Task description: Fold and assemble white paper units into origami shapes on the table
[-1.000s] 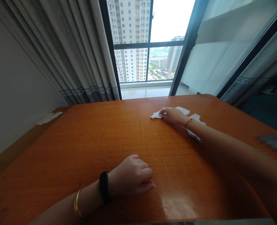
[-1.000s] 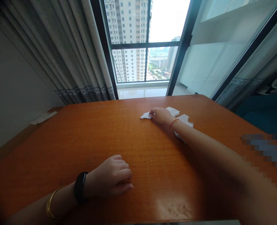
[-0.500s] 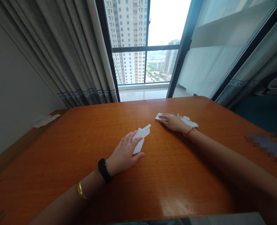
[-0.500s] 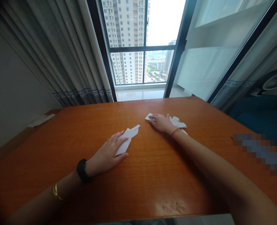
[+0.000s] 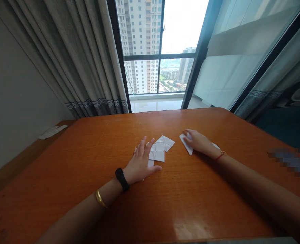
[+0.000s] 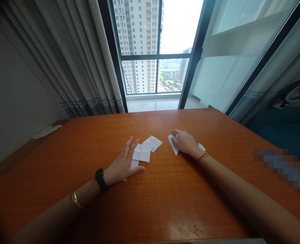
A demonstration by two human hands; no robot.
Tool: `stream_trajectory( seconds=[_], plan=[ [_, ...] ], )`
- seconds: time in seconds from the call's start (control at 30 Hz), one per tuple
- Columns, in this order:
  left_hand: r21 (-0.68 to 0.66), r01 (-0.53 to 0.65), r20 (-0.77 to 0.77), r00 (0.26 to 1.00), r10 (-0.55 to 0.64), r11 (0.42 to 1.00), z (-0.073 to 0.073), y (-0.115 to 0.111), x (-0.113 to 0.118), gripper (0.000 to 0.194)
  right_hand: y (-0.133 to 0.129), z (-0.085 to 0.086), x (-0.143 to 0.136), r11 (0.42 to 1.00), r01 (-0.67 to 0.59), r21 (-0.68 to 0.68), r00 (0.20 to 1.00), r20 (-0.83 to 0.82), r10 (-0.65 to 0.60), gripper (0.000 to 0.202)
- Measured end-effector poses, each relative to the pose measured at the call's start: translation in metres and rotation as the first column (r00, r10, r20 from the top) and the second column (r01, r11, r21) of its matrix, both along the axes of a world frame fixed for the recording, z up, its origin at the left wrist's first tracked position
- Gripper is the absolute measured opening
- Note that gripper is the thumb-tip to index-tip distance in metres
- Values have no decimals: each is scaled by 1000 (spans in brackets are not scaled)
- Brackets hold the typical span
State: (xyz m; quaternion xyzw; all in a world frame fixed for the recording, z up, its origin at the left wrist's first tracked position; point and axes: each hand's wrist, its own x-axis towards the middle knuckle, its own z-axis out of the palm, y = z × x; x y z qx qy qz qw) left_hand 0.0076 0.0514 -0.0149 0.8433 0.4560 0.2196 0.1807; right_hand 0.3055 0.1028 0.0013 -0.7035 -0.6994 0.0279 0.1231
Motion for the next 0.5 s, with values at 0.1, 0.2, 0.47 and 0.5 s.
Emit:
stream_trajectory(
  seconds=[0.1,0.2,0.47,0.5],
  plan=[
    [53,-13,134,991,6,998,-5,6,5,89,-20,-16,-43,952,-297,76,947,-103,304,46],
    [89,-48,274,962,22,995,-8,13,7,73,-36,-24,-87,775,-554,304,717,-300,630,57],
    [-4,-202,448,875,183,979,-2,41,-13,21,-32,4,-82,832,-481,277,789,-277,548,46],
    [-15,-225,454,866,207,974,-2,44,-19,22,-31,7,-68,876,-411,251,859,-214,465,46]
  ],
)
